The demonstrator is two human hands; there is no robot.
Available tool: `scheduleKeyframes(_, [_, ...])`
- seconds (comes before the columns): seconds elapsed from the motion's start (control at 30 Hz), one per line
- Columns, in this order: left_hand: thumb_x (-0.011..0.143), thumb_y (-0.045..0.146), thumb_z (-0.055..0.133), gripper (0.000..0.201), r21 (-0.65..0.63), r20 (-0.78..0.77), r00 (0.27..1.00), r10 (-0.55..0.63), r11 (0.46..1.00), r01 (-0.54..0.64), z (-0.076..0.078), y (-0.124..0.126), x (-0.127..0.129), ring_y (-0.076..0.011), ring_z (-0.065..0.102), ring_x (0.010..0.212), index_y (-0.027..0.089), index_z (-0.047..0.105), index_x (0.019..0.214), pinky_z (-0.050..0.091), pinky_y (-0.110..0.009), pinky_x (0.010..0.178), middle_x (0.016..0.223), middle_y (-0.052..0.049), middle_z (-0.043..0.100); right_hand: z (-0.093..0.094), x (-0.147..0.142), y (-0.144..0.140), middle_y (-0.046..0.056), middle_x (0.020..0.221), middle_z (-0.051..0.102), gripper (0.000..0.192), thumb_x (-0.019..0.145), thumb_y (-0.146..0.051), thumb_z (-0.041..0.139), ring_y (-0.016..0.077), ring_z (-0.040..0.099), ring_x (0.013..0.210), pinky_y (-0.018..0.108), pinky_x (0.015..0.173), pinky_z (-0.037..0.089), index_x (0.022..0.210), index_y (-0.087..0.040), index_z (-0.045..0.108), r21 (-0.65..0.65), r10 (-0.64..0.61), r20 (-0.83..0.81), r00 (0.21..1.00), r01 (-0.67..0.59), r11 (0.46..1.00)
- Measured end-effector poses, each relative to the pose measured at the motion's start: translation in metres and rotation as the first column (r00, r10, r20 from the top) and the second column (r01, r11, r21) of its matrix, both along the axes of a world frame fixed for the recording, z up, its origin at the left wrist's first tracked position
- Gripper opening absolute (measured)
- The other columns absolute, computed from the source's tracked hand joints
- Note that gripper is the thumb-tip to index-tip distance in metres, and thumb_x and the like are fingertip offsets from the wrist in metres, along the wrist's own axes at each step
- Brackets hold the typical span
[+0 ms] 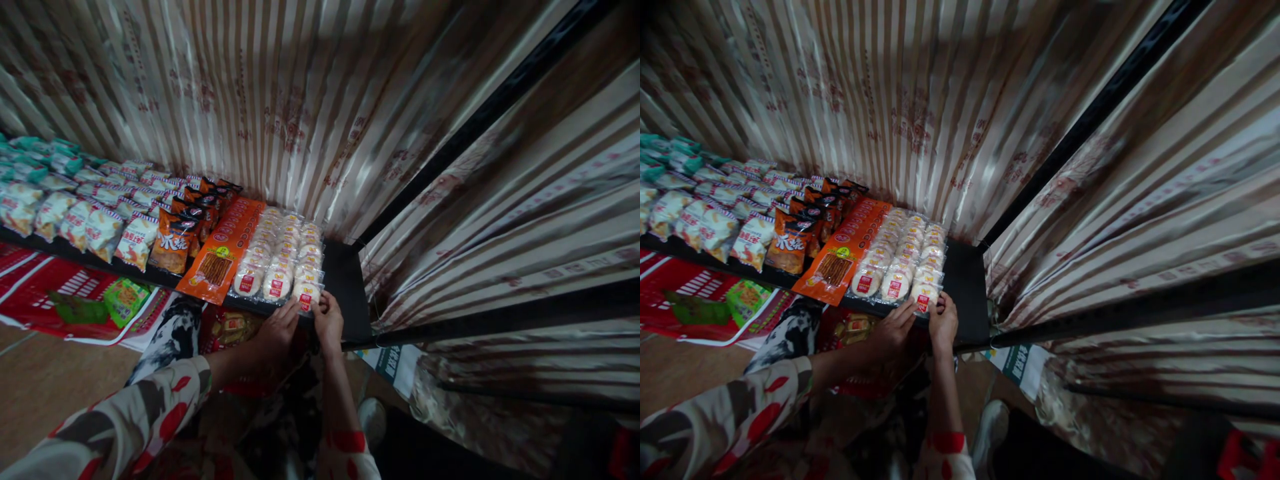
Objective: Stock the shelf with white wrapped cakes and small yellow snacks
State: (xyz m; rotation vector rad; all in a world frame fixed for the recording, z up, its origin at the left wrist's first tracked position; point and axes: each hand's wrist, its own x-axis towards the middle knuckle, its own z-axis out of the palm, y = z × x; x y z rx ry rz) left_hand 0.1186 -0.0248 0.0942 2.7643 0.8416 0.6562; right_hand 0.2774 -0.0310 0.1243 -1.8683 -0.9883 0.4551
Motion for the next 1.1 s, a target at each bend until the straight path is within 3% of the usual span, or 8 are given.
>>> scheduleKeyframes(0.13, [0.088, 0.016, 0.035, 0.045, -0.045, 0.007, 1.000, -0.013, 0.999, 0.014, 0.004, 0.000, -0.001, -0.0317, 0.021, 0.140, 0.000, 0.047, 0.128, 0.041, -0.048, 0.101, 0.143, -0.023, 0.039, -0.002, -0.014, -0.009, 0.014, 0.113, 0.056, 0.057, 0.077, -0.038, 0.057, 0.0217, 0.055, 0.090, 0.035, 0.085, 0.044, 0.128, -0.015, 0.051, 0.065, 0.003, 0.229, 0.973, -0.019, 0.998])
scheduleKeyframes(0.27, [0.089, 0.019, 0.037, 0.046, -0.069, 0.026, 0.999, -0.020, 0.997, 0.021, 0.009, 0.000, -0.003, -0.0305, 0.021, 0.140, 0.001, 0.045, 0.130, 0.040, -0.046, 0.103, 0.142, -0.022, 0.040, -0.011, -0.017, -0.012, 0.016, 0.120, 0.052, 0.055, 0.083, -0.041, 0.052, 0.0267, 0.047, 0.112, 0.041, 0.096, 0.040, 0.131, -0.014, 0.048, 0.053, 0.052, 0.378, 0.925, -0.077, 0.996])
scheduleKeyframes(0.57, [0.089, 0.018, 0.039, 0.043, -0.075, 0.041, 0.999, -0.012, 0.997, 0.016, 0.021, 0.004, 0.001, -0.0320, 0.025, 0.139, -0.002, 0.049, 0.126, 0.037, -0.046, 0.108, 0.139, -0.024, 0.043, -0.012, -0.019, -0.005, 0.018, 0.122, 0.054, 0.057, 0.088, -0.043, 0.045, 0.0275, 0.046, 0.112, 0.041, 0.095, 0.038, 0.134, -0.010, 0.045, 0.013, 0.064, 0.443, 0.894, -0.078, 0.997])
scheduleKeyframes(1.1, [0.089, 0.013, 0.036, 0.044, -0.036, 0.068, 0.997, 0.035, 0.999, -0.032, 0.010, 0.016, 0.014, -0.0305, 0.015, 0.141, -0.007, 0.046, 0.127, 0.036, -0.047, 0.110, 0.137, -0.027, 0.043, -0.013, -0.017, 0.014, 0.019, 0.125, 0.054, 0.058, 0.089, -0.042, 0.042, 0.0273, 0.046, 0.114, 0.039, 0.097, 0.036, 0.133, -0.005, 0.046, 0.000, 0.069, 0.443, 0.894, -0.077, 0.997])
